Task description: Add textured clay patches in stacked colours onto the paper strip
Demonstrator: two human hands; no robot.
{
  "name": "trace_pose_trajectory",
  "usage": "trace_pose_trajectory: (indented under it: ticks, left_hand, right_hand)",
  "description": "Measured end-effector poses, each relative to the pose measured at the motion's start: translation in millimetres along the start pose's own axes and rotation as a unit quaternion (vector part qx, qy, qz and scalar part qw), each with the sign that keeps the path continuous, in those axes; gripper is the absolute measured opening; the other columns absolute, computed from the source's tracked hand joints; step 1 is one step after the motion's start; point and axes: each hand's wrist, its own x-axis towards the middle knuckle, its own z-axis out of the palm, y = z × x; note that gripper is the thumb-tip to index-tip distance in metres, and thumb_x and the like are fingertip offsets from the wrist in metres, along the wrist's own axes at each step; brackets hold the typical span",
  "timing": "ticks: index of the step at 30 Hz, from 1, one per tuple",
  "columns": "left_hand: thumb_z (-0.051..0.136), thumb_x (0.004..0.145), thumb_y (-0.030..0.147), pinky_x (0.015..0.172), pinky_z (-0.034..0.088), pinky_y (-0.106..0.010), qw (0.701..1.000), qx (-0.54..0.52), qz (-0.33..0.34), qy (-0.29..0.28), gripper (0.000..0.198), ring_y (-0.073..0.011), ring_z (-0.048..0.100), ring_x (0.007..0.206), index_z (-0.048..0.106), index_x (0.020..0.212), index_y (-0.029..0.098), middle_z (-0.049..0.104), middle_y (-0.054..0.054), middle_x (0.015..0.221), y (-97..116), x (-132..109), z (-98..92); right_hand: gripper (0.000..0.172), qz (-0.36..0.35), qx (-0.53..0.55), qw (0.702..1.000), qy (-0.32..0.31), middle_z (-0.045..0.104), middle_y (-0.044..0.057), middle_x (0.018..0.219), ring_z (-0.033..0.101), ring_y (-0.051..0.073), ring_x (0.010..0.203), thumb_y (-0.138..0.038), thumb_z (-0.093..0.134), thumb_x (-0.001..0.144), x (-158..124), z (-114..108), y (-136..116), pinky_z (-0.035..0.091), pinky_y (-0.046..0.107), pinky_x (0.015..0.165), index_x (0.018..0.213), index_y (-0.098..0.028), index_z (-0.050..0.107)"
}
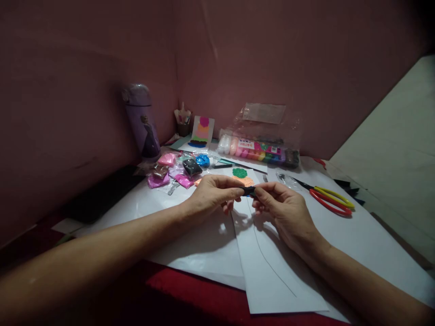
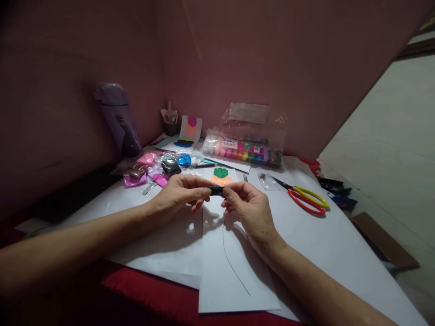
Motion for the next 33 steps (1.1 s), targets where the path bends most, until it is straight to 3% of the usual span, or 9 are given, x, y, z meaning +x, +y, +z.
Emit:
trace_pose_trajectory:
  ticks: [3, 6, 9, 22, 27, 33]
  left_hand:
    - [0.068, 0.070, 0.021, 0.042, 0.039, -0.018, 0.999, 0.005, -0.011, -0.033, 0.026, -0.0045, 0.048, 0.044, 0.069, 0.093, 0.009, 0.061, 0.000, 0.063, -0.7, 0.6, 0.7]
    - [0.068, 0.070, 0.022, 0.042, 0.039, -0.017, 0.998, 0.015, -0.008, -0.053, 0.018, -0.0047, 0.049, 0.044, 0.068, 0.082, 0.009, 0.061, 0.000, 0.063, -1.1, 0.9, 1.3]
    - [0.067, 0.068, 0.019, 0.041, 0.039, -0.017, 0.999, 0.018, -0.007, -0.041, 0.012, -0.0052, 0.048, 0.042, 0.066, 0.073, 0.008, 0.059, 0.001, 0.057, -0.9, 1.0, 1.7]
    - [0.058, 0.067, 0.006, 0.039, 0.040, -0.016, 0.995, 0.084, -0.043, -0.020, 0.006, -0.0046, 0.048, 0.037, 0.060, 0.071, 0.009, 0.058, 0.003, 0.053, 3.1, -1.3, 7.2]
    - [0.058, 0.068, 0.008, 0.037, 0.038, -0.016, 0.998, 0.055, -0.033, -0.006, 0.002, -0.0043, 0.047, 0.034, 0.057, 0.068, 0.010, 0.056, 0.004, 0.051, 2.8, 0.4, 7.2]
    - [0.063, 0.070, 0.016, 0.039, 0.036, -0.017, 1.000, 0.012, -0.004, 0.021, 0.008, -0.0038, 0.046, 0.036, 0.060, 0.069, 0.009, 0.059, 0.001, 0.054, -0.8, 1.8, 1.9]
  right_hand:
    - [0.017, -0.016, -0.001, 0.999, -0.044, 0.066, 0.000, 0.066, 0.057, 0.009, 0.053, -0.034, 0.069, 0.078, -2.1, 1.9, -1.1, 0.048, 0.020, 0.051, 0.085, -0.019, 0.067]
    - [0.017, -0.019, 0.000, 0.997, -0.068, 0.067, 0.001, 0.071, 0.059, 0.011, 0.059, -0.030, 0.074, 0.073, -4.9, 6.5, -5.9, 0.050, 0.021, 0.053, 0.085, -0.019, 0.067]
    - [0.018, -0.024, -0.018, 0.997, -0.068, 0.067, 0.000, 0.070, 0.061, 0.013, 0.064, -0.026, 0.076, 0.069, -6.8, 10.1, -9.8, 0.050, 0.022, 0.056, 0.083, -0.019, 0.067]
    - [0.014, -0.017, -0.070, 0.994, -0.077, 0.063, -0.001, 0.064, 0.055, 0.009, 0.054, -0.029, 0.073, 0.074, -7.7, 8.7, -11.8, 0.044, 0.018, 0.047, 0.073, -0.017, 0.065]
    - [0.015, -0.024, -0.059, 0.997, -0.050, 0.060, -0.003, 0.056, 0.054, 0.009, 0.050, -0.030, 0.070, 0.076, -6.1, 7.8, -10.0, 0.045, 0.021, 0.051, 0.073, -0.017, 0.064]
    - [0.015, 0.012, 0.002, 0.999, 0.046, 0.059, -0.003, 0.054, 0.052, 0.009, 0.047, -0.027, 0.074, 0.072, -0.7, 3.0, -6.0, 0.043, 0.021, 0.047, 0.070, -0.017, 0.063]
